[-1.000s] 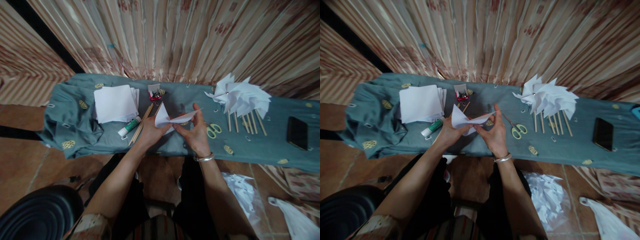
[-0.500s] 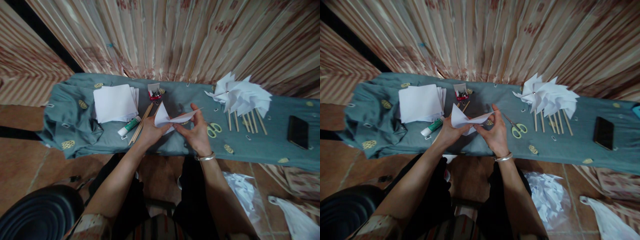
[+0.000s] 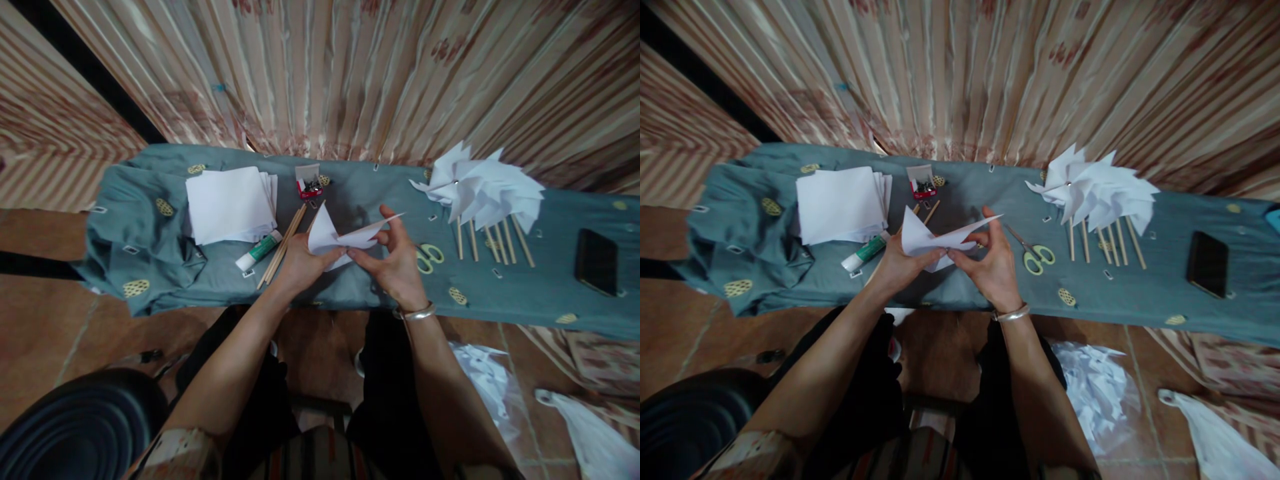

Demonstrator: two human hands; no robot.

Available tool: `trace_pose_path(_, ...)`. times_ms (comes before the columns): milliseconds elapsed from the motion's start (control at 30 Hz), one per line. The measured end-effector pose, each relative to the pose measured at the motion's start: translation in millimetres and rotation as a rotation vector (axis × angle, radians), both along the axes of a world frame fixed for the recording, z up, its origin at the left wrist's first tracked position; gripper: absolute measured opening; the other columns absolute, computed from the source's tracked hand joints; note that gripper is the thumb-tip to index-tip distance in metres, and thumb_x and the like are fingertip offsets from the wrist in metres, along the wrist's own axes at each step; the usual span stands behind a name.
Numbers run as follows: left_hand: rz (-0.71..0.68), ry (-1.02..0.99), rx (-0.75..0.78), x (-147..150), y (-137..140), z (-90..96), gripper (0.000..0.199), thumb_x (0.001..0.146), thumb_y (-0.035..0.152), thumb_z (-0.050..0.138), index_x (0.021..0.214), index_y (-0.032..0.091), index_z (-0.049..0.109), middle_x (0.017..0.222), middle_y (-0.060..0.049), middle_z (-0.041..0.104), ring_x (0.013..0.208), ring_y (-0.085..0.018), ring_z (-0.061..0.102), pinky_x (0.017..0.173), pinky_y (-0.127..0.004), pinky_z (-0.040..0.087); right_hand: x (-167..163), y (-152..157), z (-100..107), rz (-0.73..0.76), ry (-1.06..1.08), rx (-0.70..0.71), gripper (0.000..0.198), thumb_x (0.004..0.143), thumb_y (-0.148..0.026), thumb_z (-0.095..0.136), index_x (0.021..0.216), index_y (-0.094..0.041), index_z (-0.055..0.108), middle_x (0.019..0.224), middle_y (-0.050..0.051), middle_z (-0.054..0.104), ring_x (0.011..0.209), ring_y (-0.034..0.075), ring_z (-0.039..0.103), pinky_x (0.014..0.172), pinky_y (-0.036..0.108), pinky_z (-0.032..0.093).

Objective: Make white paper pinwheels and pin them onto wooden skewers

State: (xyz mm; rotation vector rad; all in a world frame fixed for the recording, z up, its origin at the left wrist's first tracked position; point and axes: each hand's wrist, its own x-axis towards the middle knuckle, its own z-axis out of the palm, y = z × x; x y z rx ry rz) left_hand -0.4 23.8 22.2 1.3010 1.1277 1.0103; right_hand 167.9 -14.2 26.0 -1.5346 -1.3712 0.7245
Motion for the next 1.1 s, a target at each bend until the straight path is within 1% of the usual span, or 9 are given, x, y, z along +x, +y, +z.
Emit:
trace_pose_path(133,-0.005,-0.002,-0.008,0.2,-1.9,4.3,0.025,0.059,0.028,0.080,0.078,0.013,0.071,0.074,-0.004,0.073,0.071,-0.020,0.067,0.064,-0.026,0.053,-1.8,-1.1,3.1,-0.021,0.021,-0.037,0.087,0.066,-0.033,0.081,0.141,-0.023,0.039,0.088,0.002,0.073,0.091,0.024,0.069,0.093,0.045,0.050)
trace_pose_path(367,0.011,-0.007,-0.044,1.0,-2.5,6.9,0.025,0.059,0.028,0.079,0.076,0.013,0.069,0.071,-0.004,0.072,0.067,-0.018,0.065,0.062,-0.026,0.051,-2.0,-0.4,1.6,-0.027,0.038,-0.030,0.086,0.066,-0.033,0.081,0.141,-0.024,0.039,0.090,0.002,0.072,0.090,0.023,0.069,0.092,0.044,0.051)
trace_pose_path(500,0.011,0.009,-0.044,0.8,-2.6,7.7,0.027,0.058,0.029,0.079,0.078,0.013,0.070,0.073,-0.005,0.073,0.067,-0.018,0.065,0.062,-0.026,0.051,-2.3,-0.4,2.0,-0.030,0.031,-0.024,0.085,0.067,-0.032,0.081,0.141,-0.025,0.040,0.090,0.001,0.072,0.090,0.023,0.069,0.093,0.044,0.051)
trace_pose_path(767,0.009,-0.023,-0.009,1.1,-0.2,0.9,0.028,0.058,0.032,0.080,0.076,0.013,0.071,0.072,-0.004,0.072,0.067,-0.018,0.065,0.062,-0.026,0.051,-0.9,-0.2,0.7,-0.036,0.023,-0.032,0.086,0.067,-0.033,0.081,0.141,-0.026,0.039,0.090,0.000,0.072,0.090,0.022,0.069,0.093,0.044,0.051)
trace_pose_path(933,-0.006,-0.031,-0.001,-0.2,0.1,-0.7,0.026,0.061,0.031,0.079,0.080,0.014,0.073,0.069,-0.003,0.071,0.065,-0.017,0.064,0.062,-0.025,0.051,-0.2,-1.4,-0.2,-0.057,0.004,-0.029,0.087,0.066,-0.034,0.081,0.142,-0.022,0.040,0.091,0.001,0.071,0.088,0.022,0.068,0.092,0.045,0.052)
trace_pose_path(1100,0.033,-0.029,-0.015,1.6,-0.9,0.3,0.022,0.062,0.030,0.078,0.077,0.015,0.073,0.070,-0.004,0.072,0.066,-0.018,0.065,0.061,-0.024,0.051,-1.5,-1.4,1.2,-0.052,0.006,-0.010,0.087,0.067,-0.034,0.081,0.142,-0.022,0.039,0.089,0.001,0.071,0.089,0.023,0.069,0.093,0.046,0.052)
